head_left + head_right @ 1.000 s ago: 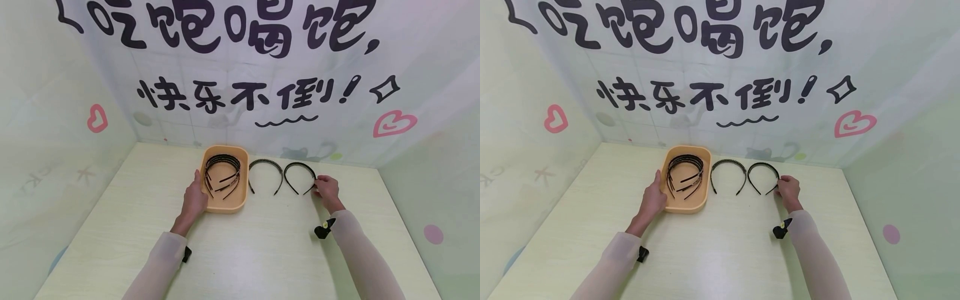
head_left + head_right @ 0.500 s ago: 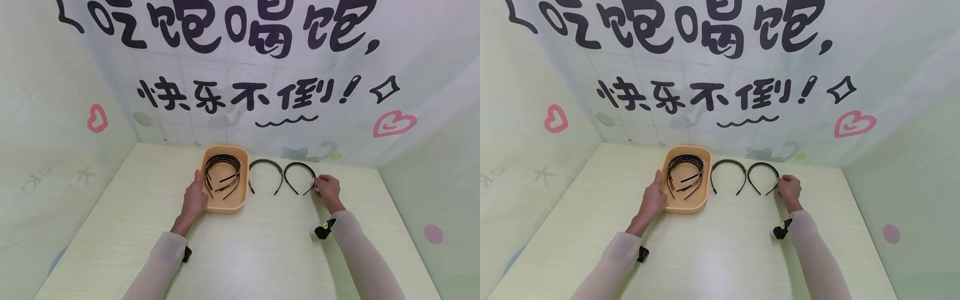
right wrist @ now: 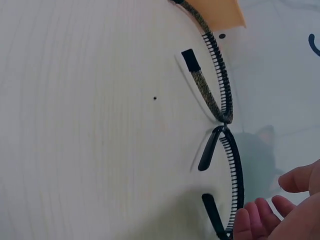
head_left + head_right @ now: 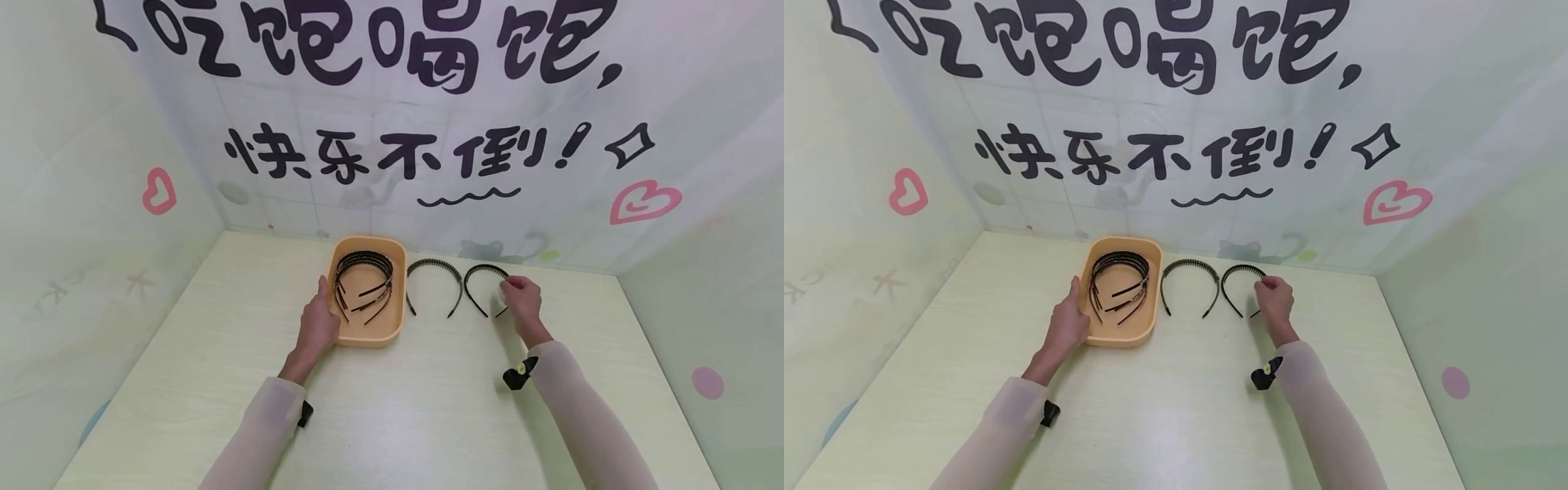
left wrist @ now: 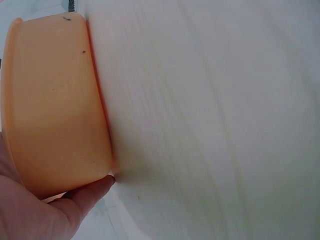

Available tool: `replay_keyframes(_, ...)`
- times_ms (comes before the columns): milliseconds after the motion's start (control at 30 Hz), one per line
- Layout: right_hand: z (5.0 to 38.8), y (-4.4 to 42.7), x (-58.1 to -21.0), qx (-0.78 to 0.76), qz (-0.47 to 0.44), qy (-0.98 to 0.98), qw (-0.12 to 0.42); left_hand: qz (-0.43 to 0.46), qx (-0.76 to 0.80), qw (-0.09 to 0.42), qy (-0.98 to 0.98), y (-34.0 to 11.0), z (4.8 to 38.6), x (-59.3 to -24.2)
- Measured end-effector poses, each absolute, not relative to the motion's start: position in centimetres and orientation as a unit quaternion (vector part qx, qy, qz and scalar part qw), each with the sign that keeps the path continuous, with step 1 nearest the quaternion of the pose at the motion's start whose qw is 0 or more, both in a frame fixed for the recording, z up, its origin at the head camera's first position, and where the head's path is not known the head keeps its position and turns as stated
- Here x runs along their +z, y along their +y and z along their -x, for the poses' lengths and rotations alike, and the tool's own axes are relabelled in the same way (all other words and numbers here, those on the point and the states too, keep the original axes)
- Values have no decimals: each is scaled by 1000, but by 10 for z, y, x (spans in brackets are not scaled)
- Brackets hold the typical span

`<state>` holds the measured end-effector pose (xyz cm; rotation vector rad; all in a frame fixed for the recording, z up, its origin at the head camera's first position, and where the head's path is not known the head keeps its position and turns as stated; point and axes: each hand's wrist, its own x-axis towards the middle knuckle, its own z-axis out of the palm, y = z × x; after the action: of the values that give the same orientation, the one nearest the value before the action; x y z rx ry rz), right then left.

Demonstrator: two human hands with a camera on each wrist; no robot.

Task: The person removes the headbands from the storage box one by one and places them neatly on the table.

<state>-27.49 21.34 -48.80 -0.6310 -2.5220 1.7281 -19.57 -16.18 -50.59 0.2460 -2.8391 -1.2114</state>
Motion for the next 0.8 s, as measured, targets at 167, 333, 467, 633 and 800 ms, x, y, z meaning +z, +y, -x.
replay_keyframes(167, 273, 194, -483, 613, 177, -769, -30, -79, -389, 24, -917, -161, 195, -505)
replay_keyframes(333, 272, 175, -480, 646, 159, -744, -60, -78, -388, 27, -918, -162, 195, -506)
replay_keyframes(467, 272, 162, -476, 663, 139, -731, -83, -80, -396, 22, -915, -162, 195, -505)
replay_keyframes(633, 270, 149, -471, 677, 106, -720, -109, -83, -401, 18, -912, -161, 195, -505)
replay_keyframes(800, 267, 136, -466, 695, 97, -701, -125, -82, -393, 17, -916, -161, 196, -506)
